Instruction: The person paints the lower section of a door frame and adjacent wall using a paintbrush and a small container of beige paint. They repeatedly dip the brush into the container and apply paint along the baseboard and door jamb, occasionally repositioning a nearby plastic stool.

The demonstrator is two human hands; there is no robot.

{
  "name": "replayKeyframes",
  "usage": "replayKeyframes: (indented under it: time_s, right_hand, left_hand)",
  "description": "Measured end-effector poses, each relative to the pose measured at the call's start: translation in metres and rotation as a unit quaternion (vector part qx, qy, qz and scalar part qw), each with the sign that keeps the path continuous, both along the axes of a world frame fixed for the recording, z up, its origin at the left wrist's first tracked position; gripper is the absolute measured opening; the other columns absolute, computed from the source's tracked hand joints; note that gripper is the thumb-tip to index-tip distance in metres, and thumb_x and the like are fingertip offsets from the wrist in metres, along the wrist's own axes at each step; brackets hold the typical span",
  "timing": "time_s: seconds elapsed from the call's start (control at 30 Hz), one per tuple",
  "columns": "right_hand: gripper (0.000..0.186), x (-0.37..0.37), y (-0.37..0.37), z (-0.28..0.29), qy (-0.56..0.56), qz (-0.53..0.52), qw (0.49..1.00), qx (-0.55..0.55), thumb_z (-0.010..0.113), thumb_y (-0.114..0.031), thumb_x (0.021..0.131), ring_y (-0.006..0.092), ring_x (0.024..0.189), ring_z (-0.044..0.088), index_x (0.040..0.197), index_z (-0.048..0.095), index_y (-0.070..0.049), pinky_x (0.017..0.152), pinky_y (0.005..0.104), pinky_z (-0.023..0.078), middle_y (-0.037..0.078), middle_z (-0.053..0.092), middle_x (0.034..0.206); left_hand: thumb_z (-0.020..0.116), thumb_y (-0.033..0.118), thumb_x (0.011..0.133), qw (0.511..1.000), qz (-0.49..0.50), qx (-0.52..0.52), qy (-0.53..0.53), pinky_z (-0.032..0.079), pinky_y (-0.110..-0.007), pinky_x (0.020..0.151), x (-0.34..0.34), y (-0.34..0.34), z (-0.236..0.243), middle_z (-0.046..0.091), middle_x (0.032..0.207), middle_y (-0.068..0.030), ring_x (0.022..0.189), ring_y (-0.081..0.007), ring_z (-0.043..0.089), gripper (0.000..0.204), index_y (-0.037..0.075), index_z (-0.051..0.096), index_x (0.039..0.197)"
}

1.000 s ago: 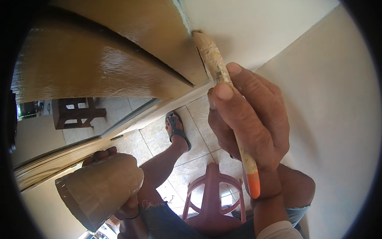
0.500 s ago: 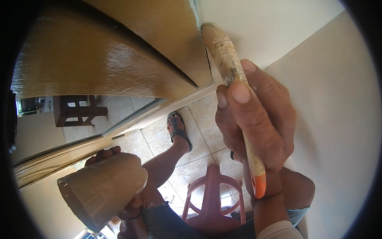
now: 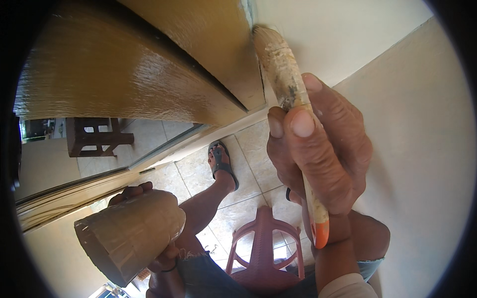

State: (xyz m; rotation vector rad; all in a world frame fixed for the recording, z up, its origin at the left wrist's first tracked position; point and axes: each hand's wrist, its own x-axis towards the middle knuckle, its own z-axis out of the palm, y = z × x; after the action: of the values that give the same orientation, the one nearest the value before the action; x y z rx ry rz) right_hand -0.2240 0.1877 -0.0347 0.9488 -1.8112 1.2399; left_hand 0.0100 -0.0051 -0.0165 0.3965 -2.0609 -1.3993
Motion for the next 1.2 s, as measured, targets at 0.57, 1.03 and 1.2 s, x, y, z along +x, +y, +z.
replayKeyframes:
  time_s: [0.57,1.03,1.2]
  right_hand:
    - [0.044,0.004,-0.005,0.02,-0.029,0.023,0.999,-0.002,0.062,-0.005,0.103,0.0146,0.082,0.068,0.146,0.056,-0.014,0.066,0.0278,0.056,0.025,0.071,0.115]
    - [0.043,0.01,0.001,0.034,-0.024,0.022,0.999,-0.024,0.063,-0.005,0.102,0.0176,0.085,0.07,0.144,0.057,-0.014,0.069,0.0299,0.058,0.025,0.07,0.116]
    - [0.042,0.007,0.003,0.036,-0.007,0.01,0.999,-0.033,0.064,-0.005,0.102,0.0202,0.087,0.07,0.143,0.058,-0.013,0.071,0.0319,0.058,0.026,0.07,0.115]
  left_hand:
    - [0.092,0.068,0.061,0.993,-0.049,-0.106,0.014,0.047,-0.049,0.114,-0.006,0.002,0.009,0.05,0.143,-0.0212,0.132,-0.0381,0.056,0.138,-0.003,0.021,0.156]
    - [0.096,0.061,0.06,0.993,-0.082,-0.072,0.055,0.048,-0.047,0.111,0.0,-0.001,-0.009,0.052,0.143,-0.0171,0.132,-0.0348,0.055,0.133,0.002,0.025,0.156]
    - [0.098,0.054,0.061,0.996,-0.073,-0.021,0.05,0.05,-0.046,0.109,-0.011,0.015,0.003,0.053,0.14,-0.0158,0.132,-0.0343,0.055,0.127,0.003,0.029,0.154]
